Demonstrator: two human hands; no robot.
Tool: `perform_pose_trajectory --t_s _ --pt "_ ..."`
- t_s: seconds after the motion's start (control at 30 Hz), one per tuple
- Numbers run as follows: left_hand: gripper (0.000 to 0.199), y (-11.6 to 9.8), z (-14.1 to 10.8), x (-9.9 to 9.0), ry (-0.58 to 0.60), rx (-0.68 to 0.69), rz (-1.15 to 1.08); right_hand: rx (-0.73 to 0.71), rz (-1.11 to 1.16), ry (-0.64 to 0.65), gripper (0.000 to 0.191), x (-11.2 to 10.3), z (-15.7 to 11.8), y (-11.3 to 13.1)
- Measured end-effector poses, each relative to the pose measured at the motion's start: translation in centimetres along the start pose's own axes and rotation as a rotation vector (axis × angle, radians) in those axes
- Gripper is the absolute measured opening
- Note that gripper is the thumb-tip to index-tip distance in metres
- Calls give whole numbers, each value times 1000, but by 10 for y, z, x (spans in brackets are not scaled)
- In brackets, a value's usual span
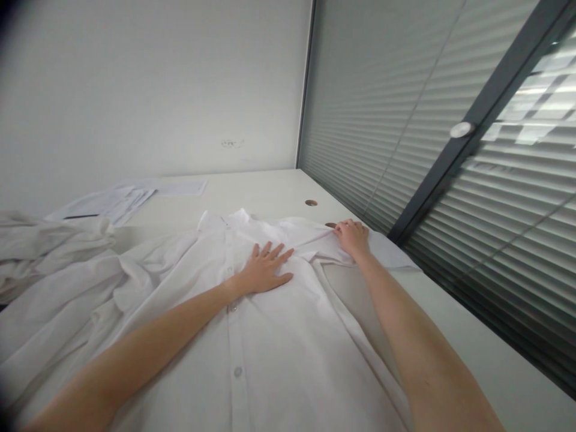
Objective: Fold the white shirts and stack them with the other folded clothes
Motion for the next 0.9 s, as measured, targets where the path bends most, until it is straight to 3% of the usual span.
perform_pose_trajectory --t_s 0.2,0.3,0.4,0.5,0.6,0.73,0.9 --pt "67 1 1 1 -79 32 -4 -24 99 -29 37 -2 1 9" --pt "60 -4 -2 -8 -169 154 -6 -160 295 -43 48 -11 -14 22" --pt "55 -14 -9 -16 -228 305 -28 -382 445 92 56 -21 -45 36" --pt "53 -26 -15 -15 -137 421 -66 -476 421 301 59 -28 -80 39" --pt "55 -34 -22 -14 -69 436 -81 -440 316 430 64 -31 -104 32" --pt "62 -34 -42 -19 -15 416 -80 -320 219 472 67 -32 -116 26" --pt "64 -19 -102 -34 73 373 -76 -257 175 457 60 -34 -116 31"
Point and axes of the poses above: each hand's wrist, its own z-axis towards the middle knuckle, its own x-axis out of the palm, y = z × x, the point moved 3 cm from there along z, towards the middle knuckle, and after that the axes turned 12 degrees about z, right-handed, at the moved point
